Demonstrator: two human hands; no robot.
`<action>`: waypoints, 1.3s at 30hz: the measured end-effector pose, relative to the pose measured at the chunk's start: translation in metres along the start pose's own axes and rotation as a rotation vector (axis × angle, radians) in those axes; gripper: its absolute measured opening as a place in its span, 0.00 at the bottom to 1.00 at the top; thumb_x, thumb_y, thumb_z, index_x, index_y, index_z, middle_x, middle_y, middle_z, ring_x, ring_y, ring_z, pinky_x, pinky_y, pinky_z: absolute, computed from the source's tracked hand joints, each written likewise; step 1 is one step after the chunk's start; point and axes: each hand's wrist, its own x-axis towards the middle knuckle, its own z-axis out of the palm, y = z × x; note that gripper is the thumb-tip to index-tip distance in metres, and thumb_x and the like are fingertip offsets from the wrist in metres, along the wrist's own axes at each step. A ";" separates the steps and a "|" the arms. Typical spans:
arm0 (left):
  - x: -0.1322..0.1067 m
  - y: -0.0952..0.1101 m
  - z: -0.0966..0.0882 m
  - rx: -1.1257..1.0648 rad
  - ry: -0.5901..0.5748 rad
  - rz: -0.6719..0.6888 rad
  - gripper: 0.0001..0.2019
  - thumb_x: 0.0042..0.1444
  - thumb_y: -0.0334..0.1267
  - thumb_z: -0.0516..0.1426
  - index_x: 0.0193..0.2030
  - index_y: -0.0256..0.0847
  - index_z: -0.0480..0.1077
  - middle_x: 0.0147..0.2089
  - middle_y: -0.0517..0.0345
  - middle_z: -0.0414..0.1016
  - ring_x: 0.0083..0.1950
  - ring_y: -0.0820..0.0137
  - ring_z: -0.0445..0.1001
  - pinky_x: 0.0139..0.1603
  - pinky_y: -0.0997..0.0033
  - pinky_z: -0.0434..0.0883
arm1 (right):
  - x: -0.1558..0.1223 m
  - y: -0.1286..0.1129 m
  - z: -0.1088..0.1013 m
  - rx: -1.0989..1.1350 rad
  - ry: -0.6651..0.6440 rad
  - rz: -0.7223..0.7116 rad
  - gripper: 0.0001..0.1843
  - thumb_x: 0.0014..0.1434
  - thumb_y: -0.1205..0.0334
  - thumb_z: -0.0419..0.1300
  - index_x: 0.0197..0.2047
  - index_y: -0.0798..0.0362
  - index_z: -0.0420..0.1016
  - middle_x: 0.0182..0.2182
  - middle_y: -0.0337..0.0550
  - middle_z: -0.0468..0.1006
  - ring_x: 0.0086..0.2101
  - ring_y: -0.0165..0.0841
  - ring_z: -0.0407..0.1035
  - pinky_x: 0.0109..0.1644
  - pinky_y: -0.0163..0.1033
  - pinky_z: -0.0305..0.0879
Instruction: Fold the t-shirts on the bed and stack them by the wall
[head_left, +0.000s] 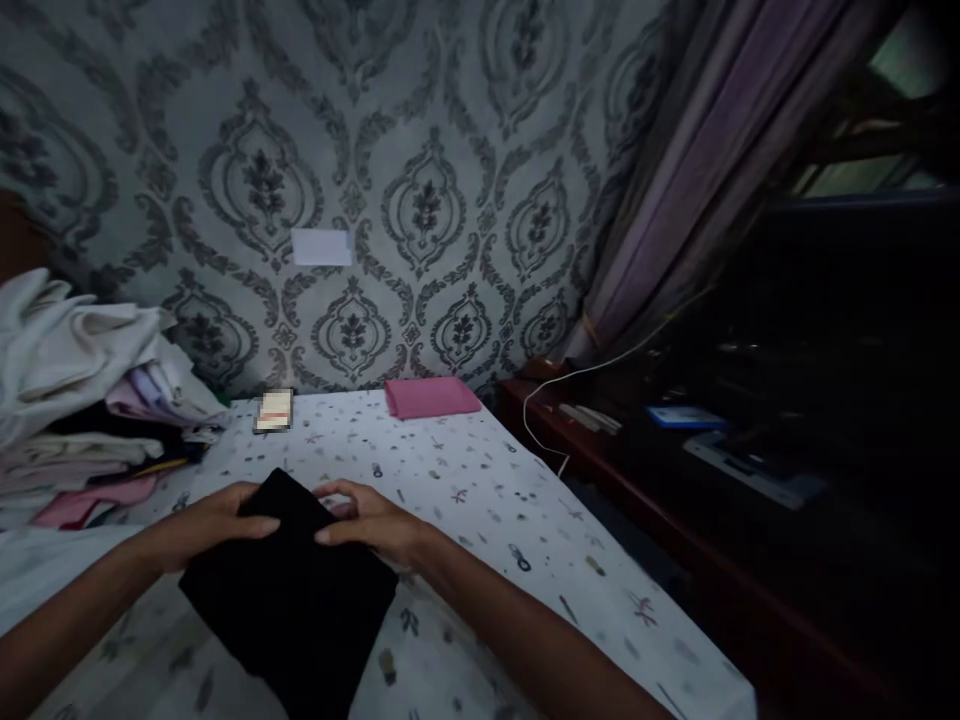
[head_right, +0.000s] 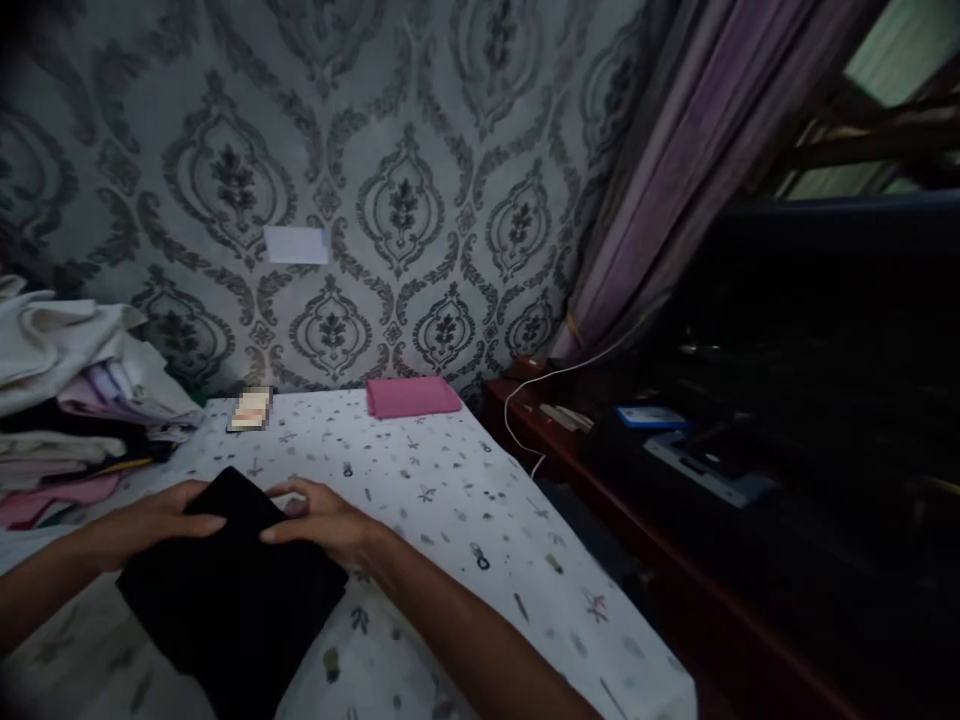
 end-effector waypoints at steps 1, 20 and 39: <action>0.009 0.005 0.010 -0.052 -0.070 -0.048 0.11 0.49 0.49 0.63 0.40 0.58 0.80 0.37 0.68 0.84 0.39 0.60 0.82 0.39 0.62 0.76 | -0.012 0.006 -0.014 0.054 -0.001 0.019 0.36 0.36 0.58 0.77 0.51 0.49 0.75 0.32 0.33 0.77 0.31 0.27 0.71 0.37 0.32 0.64; 0.143 0.085 0.100 -0.303 0.020 -0.014 0.23 0.39 0.46 0.71 0.42 0.40 0.77 0.34 0.57 0.81 0.32 0.67 0.78 0.36 0.70 0.74 | -0.073 0.014 -0.110 0.583 0.221 -0.058 0.16 0.53 0.53 0.65 0.42 0.54 0.75 0.38 0.45 0.82 0.47 0.39 0.75 0.54 0.47 0.69; 0.168 0.048 0.123 -0.470 0.099 -0.137 0.44 0.37 0.33 0.71 0.63 0.55 0.61 0.39 0.62 0.78 0.33 0.67 0.77 0.32 0.71 0.73 | -0.050 0.021 -0.184 0.464 0.639 -0.178 0.26 0.44 0.68 0.71 0.47 0.47 0.71 0.45 0.42 0.79 0.44 0.40 0.75 0.46 0.54 0.76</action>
